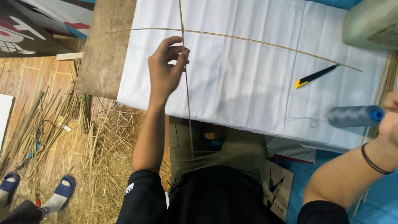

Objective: Assemble the frame of a kite by tying thin bamboo sticks together at their intersection using thread.

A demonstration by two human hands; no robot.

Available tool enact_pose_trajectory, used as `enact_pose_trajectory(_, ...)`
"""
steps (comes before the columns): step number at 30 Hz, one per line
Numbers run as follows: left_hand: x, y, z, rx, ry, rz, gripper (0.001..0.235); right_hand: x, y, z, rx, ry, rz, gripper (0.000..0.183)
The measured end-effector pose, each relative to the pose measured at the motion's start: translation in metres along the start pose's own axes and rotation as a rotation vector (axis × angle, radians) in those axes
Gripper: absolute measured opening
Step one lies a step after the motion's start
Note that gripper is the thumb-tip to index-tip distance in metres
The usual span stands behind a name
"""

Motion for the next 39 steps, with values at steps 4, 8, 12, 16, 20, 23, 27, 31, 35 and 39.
enact_pose_trajectory(4,0.012,0.013,0.009,-0.12,0.046,0.182,0.027,0.026,0.097,-0.036,0.241,-0.141,-0.228,0.021)
enact_pose_trajectory(8,0.023,-0.014,0.015,-0.121,0.009,0.022,0.028,0.048,0.132,-0.062,0.402,-0.159,-0.228,0.016)
enact_pose_trajectory(12,0.039,-0.043,0.032,-0.151,-0.01,-0.018,0.028,0.053,0.16,-0.093,0.541,-0.041,-0.267,0.011)
enact_pose_trajectory(16,0.054,-0.059,0.047,-0.263,-0.014,0.011,0.029,0.052,0.176,-0.105,0.545,-0.01,-0.263,0.007)
enact_pose_trajectory(20,0.047,-0.055,0.051,-0.236,-0.087,-0.035,0.03,0.047,0.193,-0.109,0.485,0.0,-0.242,0.006)
enact_pose_trajectory(23,0.035,-0.06,0.048,-0.151,-0.104,-0.078,0.028,0.045,0.192,-0.104,0.441,-0.01,-0.244,0.004)
enact_pose_trajectory(27,0.025,-0.075,0.047,0.011,-0.108,-0.192,0.028,0.044,0.172,-0.097,0.461,-0.036,-0.276,0.005)
enact_pose_trajectory(31,0.016,-0.077,0.031,0.175,-0.048,-0.295,0.028,0.042,0.131,-0.087,0.505,-0.093,-0.284,0.007)
enact_pose_trajectory(35,0.0,-0.03,0.001,0.334,0.045,-0.273,0.029,0.031,0.092,-0.078,0.448,-0.134,-0.295,0.01)
enact_pose_trajectory(39,-0.015,0.026,-0.023,0.403,0.114,-0.156,0.03,0.026,0.088,-0.091,0.304,-0.108,-0.29,0.01)
Point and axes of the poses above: each hand's wrist, its own x-axis towards the middle knuckle, its own z-axis out of the back of the hand, y = z × x, the point moved 7 cm from there along x, towards the middle knuckle, and after that the axes turned 12 degrees about -y, right-handed, at the moved point
